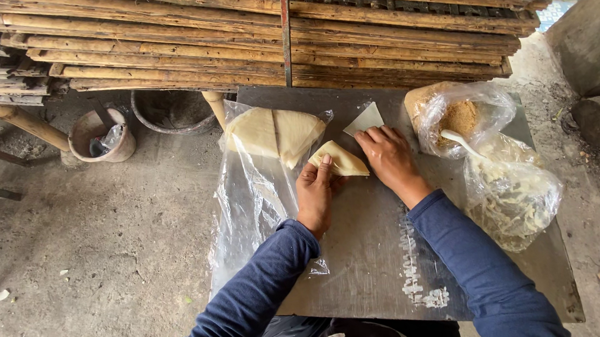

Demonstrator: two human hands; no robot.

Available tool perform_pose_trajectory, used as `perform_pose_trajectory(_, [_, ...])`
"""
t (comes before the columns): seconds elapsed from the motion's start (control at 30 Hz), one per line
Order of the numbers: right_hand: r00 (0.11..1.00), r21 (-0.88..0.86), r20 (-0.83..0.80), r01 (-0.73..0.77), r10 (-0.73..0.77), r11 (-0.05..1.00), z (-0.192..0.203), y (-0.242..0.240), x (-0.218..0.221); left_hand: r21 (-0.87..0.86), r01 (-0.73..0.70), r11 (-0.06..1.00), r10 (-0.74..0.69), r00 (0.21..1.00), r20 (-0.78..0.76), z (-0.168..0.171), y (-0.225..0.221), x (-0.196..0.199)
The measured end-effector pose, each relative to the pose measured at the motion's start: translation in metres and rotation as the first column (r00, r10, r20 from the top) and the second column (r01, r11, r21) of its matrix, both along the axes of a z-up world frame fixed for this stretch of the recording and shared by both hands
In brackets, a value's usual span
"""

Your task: The person folds triangular wrappers, scoops a brown granular filling into them with a spoon, and seals them into small packets. The person stacks the finished packets on the metal table.

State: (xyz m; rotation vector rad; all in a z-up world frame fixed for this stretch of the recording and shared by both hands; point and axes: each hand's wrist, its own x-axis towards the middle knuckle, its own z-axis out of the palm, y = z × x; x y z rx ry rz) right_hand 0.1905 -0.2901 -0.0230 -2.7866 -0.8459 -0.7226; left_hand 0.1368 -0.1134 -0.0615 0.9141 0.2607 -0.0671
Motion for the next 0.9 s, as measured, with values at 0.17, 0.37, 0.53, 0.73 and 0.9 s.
perform_pose_trajectory(0.17, [1.0, -0.084, -0.005, -0.014, 0.014, 0.996, -0.006, -0.004, -0.001, 0.014, 0.024, 1.0, -0.024, 1.0, -0.015, 0.007, -0.002, -0.002])
perform_pose_trajectory(0.37, [0.999, -0.081, -0.018, -0.039, 0.037, 0.996, -0.012, -0.007, -0.002, 0.012, 0.036, 0.999, -0.035, 0.999, -0.012, 0.013, 0.001, -0.004])
perform_pose_trajectory(0.53, [0.997, -0.034, -0.061, -0.059, 0.057, 0.998, -0.019, -0.011, -0.003, 0.02, 0.048, 0.999, -0.047, 0.999, -0.02, 0.016, 0.0, -0.005])
perform_pose_trajectory(0.73, [0.973, 0.299, -0.202, -0.048, 0.112, 0.953, -0.016, -0.018, 0.005, 0.004, 0.077, 0.997, -0.077, 0.997, -0.02, 0.02, 0.001, -0.005])
perform_pose_trajectory(0.9, [0.893, 0.672, -0.331, -0.003, 0.304, 0.74, 0.026, -0.024, -0.017, 0.009, 0.083, 0.996, -0.083, 0.996, -0.015, 0.018, 0.0, -0.006])
